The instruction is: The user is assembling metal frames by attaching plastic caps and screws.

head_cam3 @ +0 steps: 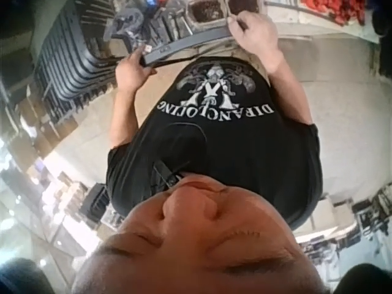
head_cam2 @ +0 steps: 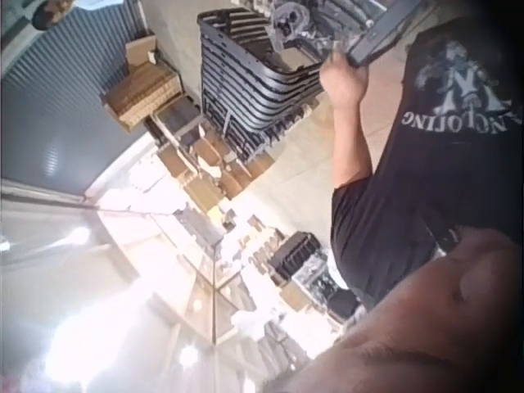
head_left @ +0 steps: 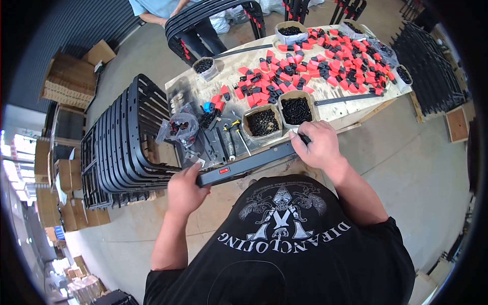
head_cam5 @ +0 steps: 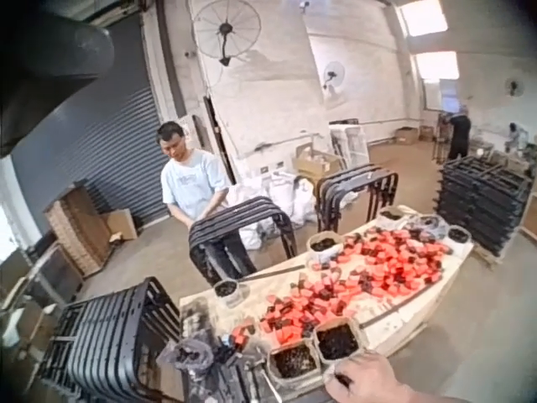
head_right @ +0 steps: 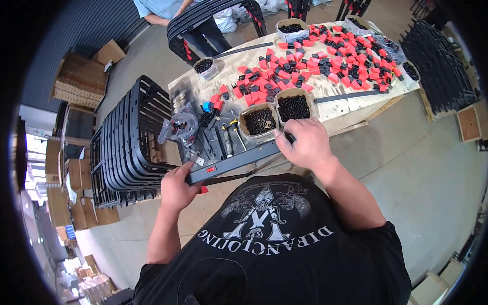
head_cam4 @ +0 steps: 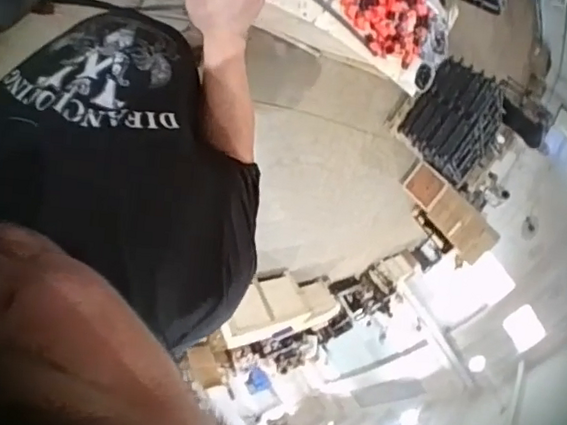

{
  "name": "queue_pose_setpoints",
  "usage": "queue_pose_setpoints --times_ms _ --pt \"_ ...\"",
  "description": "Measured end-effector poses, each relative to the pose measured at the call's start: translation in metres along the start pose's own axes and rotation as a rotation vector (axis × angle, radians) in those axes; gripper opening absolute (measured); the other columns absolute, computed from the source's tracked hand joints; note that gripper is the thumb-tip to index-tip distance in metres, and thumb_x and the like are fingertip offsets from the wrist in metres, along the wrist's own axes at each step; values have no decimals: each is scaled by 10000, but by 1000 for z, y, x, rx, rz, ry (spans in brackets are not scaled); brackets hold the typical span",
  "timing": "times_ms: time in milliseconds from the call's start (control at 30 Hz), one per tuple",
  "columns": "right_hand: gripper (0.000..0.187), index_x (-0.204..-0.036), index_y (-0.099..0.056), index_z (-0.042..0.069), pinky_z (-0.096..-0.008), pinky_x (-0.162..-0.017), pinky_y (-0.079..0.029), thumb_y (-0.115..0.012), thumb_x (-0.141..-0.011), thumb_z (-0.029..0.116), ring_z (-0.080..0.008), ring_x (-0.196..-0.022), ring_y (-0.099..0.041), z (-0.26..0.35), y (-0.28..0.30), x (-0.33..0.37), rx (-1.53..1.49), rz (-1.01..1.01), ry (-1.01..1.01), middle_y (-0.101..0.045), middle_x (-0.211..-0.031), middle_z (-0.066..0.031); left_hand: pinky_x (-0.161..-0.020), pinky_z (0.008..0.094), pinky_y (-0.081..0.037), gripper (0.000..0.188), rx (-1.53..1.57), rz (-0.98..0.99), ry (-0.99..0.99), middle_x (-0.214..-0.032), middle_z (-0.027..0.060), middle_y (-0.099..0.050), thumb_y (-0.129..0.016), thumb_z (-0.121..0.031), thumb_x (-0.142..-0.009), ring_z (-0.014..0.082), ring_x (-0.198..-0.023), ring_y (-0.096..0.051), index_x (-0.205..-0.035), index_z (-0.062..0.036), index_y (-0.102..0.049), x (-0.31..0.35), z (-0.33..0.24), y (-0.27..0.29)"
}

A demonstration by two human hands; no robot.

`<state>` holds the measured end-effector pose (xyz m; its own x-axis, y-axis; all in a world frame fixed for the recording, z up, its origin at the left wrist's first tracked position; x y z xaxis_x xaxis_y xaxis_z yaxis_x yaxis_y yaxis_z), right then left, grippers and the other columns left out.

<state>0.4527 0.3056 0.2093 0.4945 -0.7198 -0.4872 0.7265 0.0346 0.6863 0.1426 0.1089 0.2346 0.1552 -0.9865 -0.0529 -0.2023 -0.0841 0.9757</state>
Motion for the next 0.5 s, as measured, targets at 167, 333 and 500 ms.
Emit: queue_pose_setpoints --times_ms 167,333,500 --pt "247 -736 -639 50 -433 -600 -463 -745 -862 235 -360 -641 -616 -64 52 3 -164 -14 -69 -607 -648 -157 -663 338 -503 254 302 -194 274 -789 132 -650 -803 -41 -708 256 -708 -637 -911 -27 -650 20 -20 -7" --pt "293 -769 -615 -6 -274 -585 -375 -658 -970 203 -61 -667 -419 -183 77 36 -731 19 -514 -472 -659 33 -620 320 -483 255 274 -213 247 -694 114 -601 -814 -66 -687 214 -626 -581 -846 -24 -618 -12 -93 -16" --pt "281 -758 -628 4 -274 -581 -370 -673 -957 199 -59 -650 -426 -223 145 64 -604 -139 -577 -488 -661 50 -634 374 -528 459 235 16 6 -785 137 -669 -786 -53 -674 300 -664 -657 -1110 -61 -644 -61 -197 8"
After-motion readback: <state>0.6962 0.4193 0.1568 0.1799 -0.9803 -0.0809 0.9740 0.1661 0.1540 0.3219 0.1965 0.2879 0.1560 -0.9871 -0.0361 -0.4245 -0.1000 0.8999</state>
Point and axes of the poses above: each hand's wrist, its own x-axis away from the middle knuckle, its own y-axis out of the back of the hand, z = x × y, the point moved 3 cm from there along -x, towards the middle knuckle
